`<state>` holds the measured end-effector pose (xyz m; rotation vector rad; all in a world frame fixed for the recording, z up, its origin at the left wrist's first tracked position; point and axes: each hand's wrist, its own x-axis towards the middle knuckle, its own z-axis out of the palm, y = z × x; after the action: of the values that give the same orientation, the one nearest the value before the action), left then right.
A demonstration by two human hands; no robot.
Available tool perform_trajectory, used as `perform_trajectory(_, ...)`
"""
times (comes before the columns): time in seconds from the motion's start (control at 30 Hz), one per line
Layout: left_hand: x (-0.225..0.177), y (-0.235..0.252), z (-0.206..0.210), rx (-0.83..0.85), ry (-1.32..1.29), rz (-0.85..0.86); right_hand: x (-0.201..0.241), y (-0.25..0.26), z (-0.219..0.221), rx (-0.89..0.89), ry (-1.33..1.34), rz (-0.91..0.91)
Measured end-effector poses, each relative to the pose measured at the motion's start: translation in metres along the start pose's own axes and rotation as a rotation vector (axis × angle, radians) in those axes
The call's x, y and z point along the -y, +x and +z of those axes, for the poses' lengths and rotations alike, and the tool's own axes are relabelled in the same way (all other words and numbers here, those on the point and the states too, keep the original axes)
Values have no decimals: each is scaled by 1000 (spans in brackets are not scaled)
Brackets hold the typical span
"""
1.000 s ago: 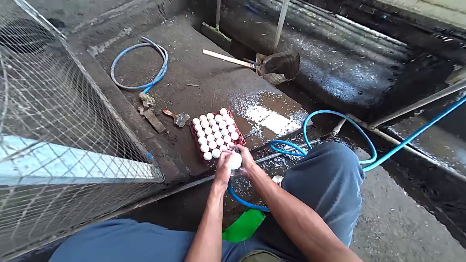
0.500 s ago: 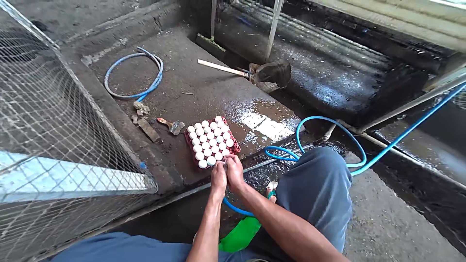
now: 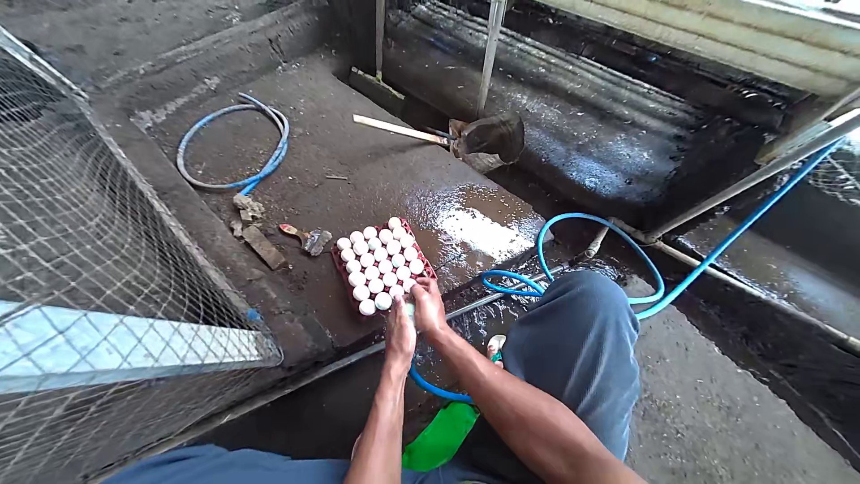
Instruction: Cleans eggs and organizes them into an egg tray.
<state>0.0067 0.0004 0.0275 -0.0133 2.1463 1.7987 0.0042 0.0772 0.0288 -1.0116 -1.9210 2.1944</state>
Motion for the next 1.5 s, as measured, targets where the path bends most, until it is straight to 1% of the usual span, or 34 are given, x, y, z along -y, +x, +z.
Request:
perform_trajectory(0.07,-1,-2,3,-48,-40,29,-5,-14,3,25,-11,-51)
perform_trajectory(0.13,-4,-3,0,-32,-48,-43,-10,-14,2,21,-13,-97)
perform_trajectory(0.17,-6,-3,-3,3,-33,-93,-11,-5,0,7,8,-74)
perform_trajectory(0.23,-9,-1,0,-6,-14,-135,-7,8,-2,-30,80,40)
perform_trajectory(0.27,-7,-1,1,-16,-34,-120,-6,4,0,-47,83,56)
perform_trajectory(0.37,-7,-1,1,-49,-132,-41,-5,-21,5,5,4,-97)
perform_trajectory(0.4,-6,0,1,-35,-134,-46,-6,-21,4,8,-10,-103)
perform_trajectory(0.47,-2,1,1,20,-102,-73,-3,-7,-1,1,-7,-41)
perform_trajectory(0.53,2,1,3,13,-82,-48,-2,-2,0,-23,23,10)
perform_trajectory(0.6,3,1,2,-24,-94,2,-8,-16,5,-17,-30,-73)
perform_trajectory(0.67,-2,0,-1,-16,-114,-23,-11,-21,6,-7,-54,-137)
perform_trajectory(0.7,-3,-2,-2,-3,-97,-45,-10,-16,4,-4,-41,-113)
perform_trajectory(0.77,-2,0,-2,9,-52,-62,-4,2,1,-24,35,3)
perform_trajectory(0.83,1,-1,5,-38,5,-47,0,10,0,-59,106,132)
perform_trajectory(0.87,1,-3,4,-29,-14,-42,-1,4,1,-51,96,118)
perform_trajectory(0.97,-6,-4,1,-65,-78,-32,-4,-21,5,16,3,-67)
perform_trajectory(1.0,-5,-4,0,-53,-80,-50,-7,-21,5,12,-6,-88)
perform_trajectory(1.03,-3,-3,-1,-23,-74,-66,-9,-15,3,8,-2,-70)
perform_trajectory(1.07,-2,-2,-4,12,-65,-83,-9,-7,2,9,12,-13)
perform_trajectory(1.17,-2,0,-7,24,-20,-143,-2,13,-4,26,149,231)
perform_trajectory(1.2,-3,-2,-9,55,-27,-148,-2,14,-6,32,203,296)
perform_trajectory(1.27,-3,2,-15,100,-71,-107,3,11,-5,37,298,340)
perform_trajectory(1.33,4,9,-17,86,-138,-39,7,1,-2,33,274,267)
perform_trajectory(1.43,9,12,-15,91,-211,91,6,-19,3,18,-4,-64)
perform_trajectory(1.47,8,11,-12,84,-200,124,4,-21,4,1,-60,-135)
perform_trajectory(1.5,7,9,-9,79,-181,131,3,-20,5,-27,-62,-142)
